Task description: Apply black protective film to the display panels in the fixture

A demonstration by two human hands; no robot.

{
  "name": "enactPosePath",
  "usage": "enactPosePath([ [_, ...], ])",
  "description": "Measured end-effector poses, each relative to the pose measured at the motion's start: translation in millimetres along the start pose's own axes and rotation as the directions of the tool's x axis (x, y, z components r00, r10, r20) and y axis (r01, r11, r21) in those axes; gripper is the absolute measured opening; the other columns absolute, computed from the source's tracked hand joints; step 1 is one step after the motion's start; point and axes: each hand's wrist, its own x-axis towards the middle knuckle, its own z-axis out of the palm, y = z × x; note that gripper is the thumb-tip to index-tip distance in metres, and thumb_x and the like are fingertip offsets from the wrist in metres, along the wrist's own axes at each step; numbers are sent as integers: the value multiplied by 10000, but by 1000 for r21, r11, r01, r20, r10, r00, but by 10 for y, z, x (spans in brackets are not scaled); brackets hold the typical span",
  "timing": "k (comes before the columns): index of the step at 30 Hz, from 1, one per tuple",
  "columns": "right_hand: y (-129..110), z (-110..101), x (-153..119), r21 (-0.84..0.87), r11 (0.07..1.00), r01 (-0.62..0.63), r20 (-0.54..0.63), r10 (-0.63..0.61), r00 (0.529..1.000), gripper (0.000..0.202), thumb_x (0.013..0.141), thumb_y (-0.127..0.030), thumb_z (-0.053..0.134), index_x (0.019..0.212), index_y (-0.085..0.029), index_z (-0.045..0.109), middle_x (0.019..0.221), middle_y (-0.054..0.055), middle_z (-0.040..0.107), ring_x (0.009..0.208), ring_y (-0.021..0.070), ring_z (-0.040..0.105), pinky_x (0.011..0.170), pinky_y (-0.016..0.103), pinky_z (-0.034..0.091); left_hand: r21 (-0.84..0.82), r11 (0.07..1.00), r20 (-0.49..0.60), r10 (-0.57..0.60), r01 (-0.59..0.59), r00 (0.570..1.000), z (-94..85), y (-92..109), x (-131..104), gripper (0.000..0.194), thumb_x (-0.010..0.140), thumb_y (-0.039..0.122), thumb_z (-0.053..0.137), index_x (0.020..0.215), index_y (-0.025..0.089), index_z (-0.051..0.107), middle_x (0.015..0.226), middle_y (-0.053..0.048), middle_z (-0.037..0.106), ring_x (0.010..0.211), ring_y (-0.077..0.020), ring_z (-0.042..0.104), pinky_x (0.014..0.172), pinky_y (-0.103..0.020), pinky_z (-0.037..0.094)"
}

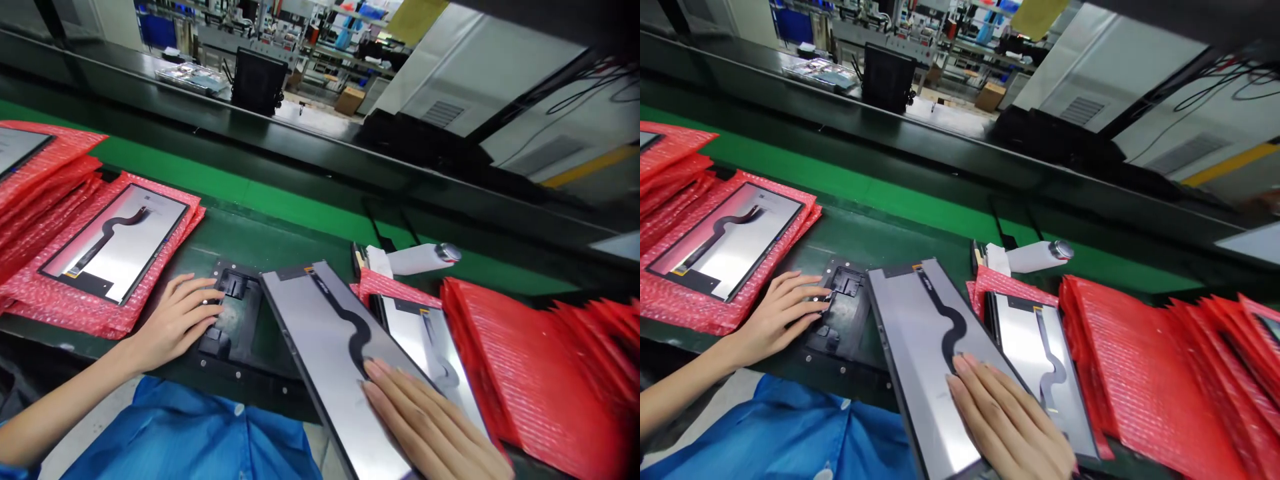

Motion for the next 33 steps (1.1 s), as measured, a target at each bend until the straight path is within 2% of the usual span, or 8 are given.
enactPosePath([
  [4, 11, 169, 169, -131, 980, 153, 7, -153, 988, 199, 911, -457, 607, 1011, -377, 759, 1045, -17, 754, 1028, 276, 711, 1056, 537, 479, 13, 1000, 8, 3, -4, 1000, 19, -57, -14, 352, 941, 148, 541, 1258, 286, 609, 1331, -25, 638, 1374, -228, 457, 1187, -537, 244],
  [7, 88, 137, 191, -9, 998, -60, -129, 58, 990, 349, 817, -614, 640, 943, -325, 787, 1019, 37, 764, 1011, 349, 708, 1024, 571, 503, 3, 1000, -44, -3, 3, 999, -9, -33, -21, 378, 932, 130, 534, 1266, 291, 604, 1319, -21, 649, 1365, -222, 474, 1186, -528, 261],
  [11, 215, 89, 212, 134, 958, -255, -244, 281, 928, 502, 865, -585, 561, 1244, -281, 689, 1150, 60, 730, 1159, 366, 640, 992, 553, 545, 5, 1000, -136, 29, -29, 990, -71, 60, -24, 386, 911, 116, 564, 1260, 279, 596, 1284, -18, 679, 1342, -207, 502, 1163, -478, 302],
  [16, 340, 299, 333, 201, 867, -455, -86, 479, 874, 558, 778, -543, 655, 1322, -426, 615, 1224, -54, 699, 1246, 334, 586, 963, 468, 588, 16, 984, -3, 179, -179, 984, -82, 97, 19, 470, 973, 359, 546, 1419, 234, 464, 1409, -56, 588, 1404, -206, 430, 1132, -406, 265],
  [19, 346, 489, 432, 201, 846, -494, -14, 507, 862, 686, 778, -537, 656, 1434, -453, 477, 1283, -76, 666, 1268, 313, 571, 975, 463, 577, 41, 993, 129, 101, -107, 986, -33, 65, 61, 576, 983, 472, 501, 1483, 209, 387, 1503, -85, 480, 1449, -241, 362, 1129, -417, 213],
  [22, 307, 610, 508, 163, 852, -498, -10, 506, 862, 737, 797, -538, 641, 1480, -493, 367, 1421, -109, 551, 1331, 294, 510, 1002, 460, 552, 39, 999, 168, 16, -23, 986, 31, 22, 69, 564, 989, 453, 497, 1485, 207, 390, 1516, -95, 462, 1448, -261, 358, 1124, -436, 203],
  [26, 315, 677, 555, 141, 824, -549, 13, 553, 833, 778, 832, -557, 618, 1531, -407, 312, 1571, -88, 350, 1453, 287, 310, 1117, 469, 411, 8, 999, 165, -32, 31, 986, 76, -24, 46, 555, 991, 399, 507, 1497, 218, 369, 1515, -85, 468, 1437, -252, 368, 1114, -447, 213],
  [33, 342, 757, 642, 188, 774, -605, 81, 601, 795, 852, 812, -609, 640, 1549, -371, 287, 1605, -68, 284, 1491, 263, 208, 1184, 455, 261, -28, 997, 158, -66, 71, 985, 70, -46, 34, 539, 982, 358, 524, 1484, 217, 389, 1506, -88, 478, 1430, -254, 375, 1089, -447, 255],
])
